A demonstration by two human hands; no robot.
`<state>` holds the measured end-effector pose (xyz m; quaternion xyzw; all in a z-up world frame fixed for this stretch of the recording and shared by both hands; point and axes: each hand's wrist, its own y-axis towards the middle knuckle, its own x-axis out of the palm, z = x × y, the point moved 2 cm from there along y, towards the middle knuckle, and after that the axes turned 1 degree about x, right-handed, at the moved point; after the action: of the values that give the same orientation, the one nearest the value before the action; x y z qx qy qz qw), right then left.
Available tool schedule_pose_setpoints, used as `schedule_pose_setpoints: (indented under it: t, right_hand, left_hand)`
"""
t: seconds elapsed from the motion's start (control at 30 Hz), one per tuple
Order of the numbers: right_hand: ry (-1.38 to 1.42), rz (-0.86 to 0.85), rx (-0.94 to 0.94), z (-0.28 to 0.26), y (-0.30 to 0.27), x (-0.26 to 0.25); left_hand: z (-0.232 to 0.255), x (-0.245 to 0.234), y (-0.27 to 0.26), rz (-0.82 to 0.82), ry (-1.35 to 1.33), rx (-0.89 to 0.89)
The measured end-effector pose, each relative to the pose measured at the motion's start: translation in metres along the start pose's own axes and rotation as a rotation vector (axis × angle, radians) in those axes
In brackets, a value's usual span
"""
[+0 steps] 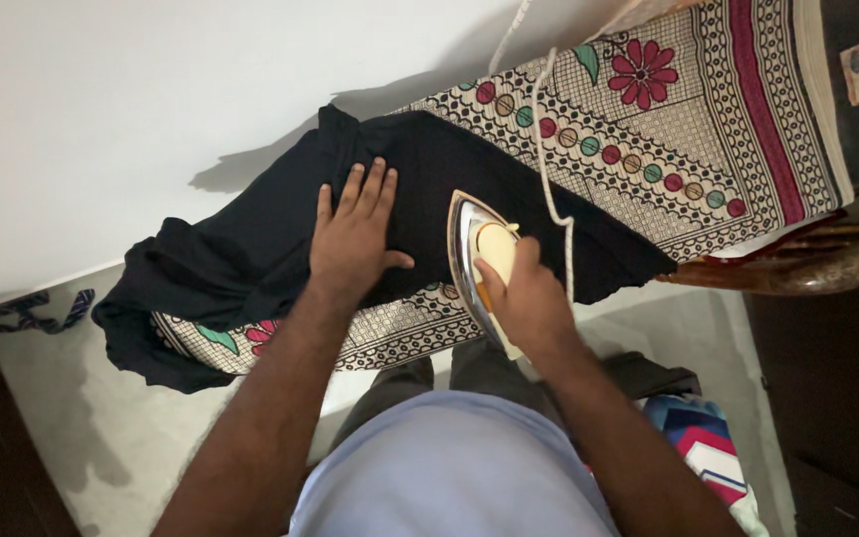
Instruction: The person irons a black shirt on a patterned ironing board. They use a white electric iron to smooth the fabric, repeatedly adjusting the shirt's position and sleeves to ensure all areas are pressed.
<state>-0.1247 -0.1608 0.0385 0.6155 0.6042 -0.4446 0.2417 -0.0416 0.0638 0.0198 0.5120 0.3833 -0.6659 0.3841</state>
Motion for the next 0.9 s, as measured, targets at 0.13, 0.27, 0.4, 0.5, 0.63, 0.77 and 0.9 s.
schedule_pose_setpoints:
  t: [0.13, 0.27, 0.4, 0.5, 0.63, 0.77, 0.9]
  right_hand:
    - [0.134, -0.164, 0.207, -0.007, 0.017, -0.012]
    - [0.132, -0.147, 0.081, -0.014, 0.039, -0.027]
    - [0.03, -0.185, -0.079, 0.006, 0.039, -0.035]
    - [-0.054, -0.261, -0.141, 0.033, 0.033, -0.038]
    - [-0.118, -0.343, -0.269, 0.065, 0.022, -0.045]
    - [-0.168, -0.461, -0.289, 0.084, 0.014, -0.053]
    - [-0.212, -0.635, -0.242, 0.088, -0.003, -0.069]
  left_hand:
    - [0.015, 0.003, -0.008, 0.16, 0.026, 0.09]
    - [0.025, 0.008, -0.007, 0.404, -0.225, 0.121]
    - [0.016, -0.003, 0.048, 0.48, -0.287, 0.111]
    - [0.021, -0.008, 0.097, 0.443, -0.228, 0.292]
    - [0.06, -0.003, 0.155, 0.158, -0.098, 0.504]
    - [0.098, 0.0, 0.188, -0.148, -0.051, 0.512]
    - [0.119, 0.004, 0.204, -0.309, 0.043, 0.435]
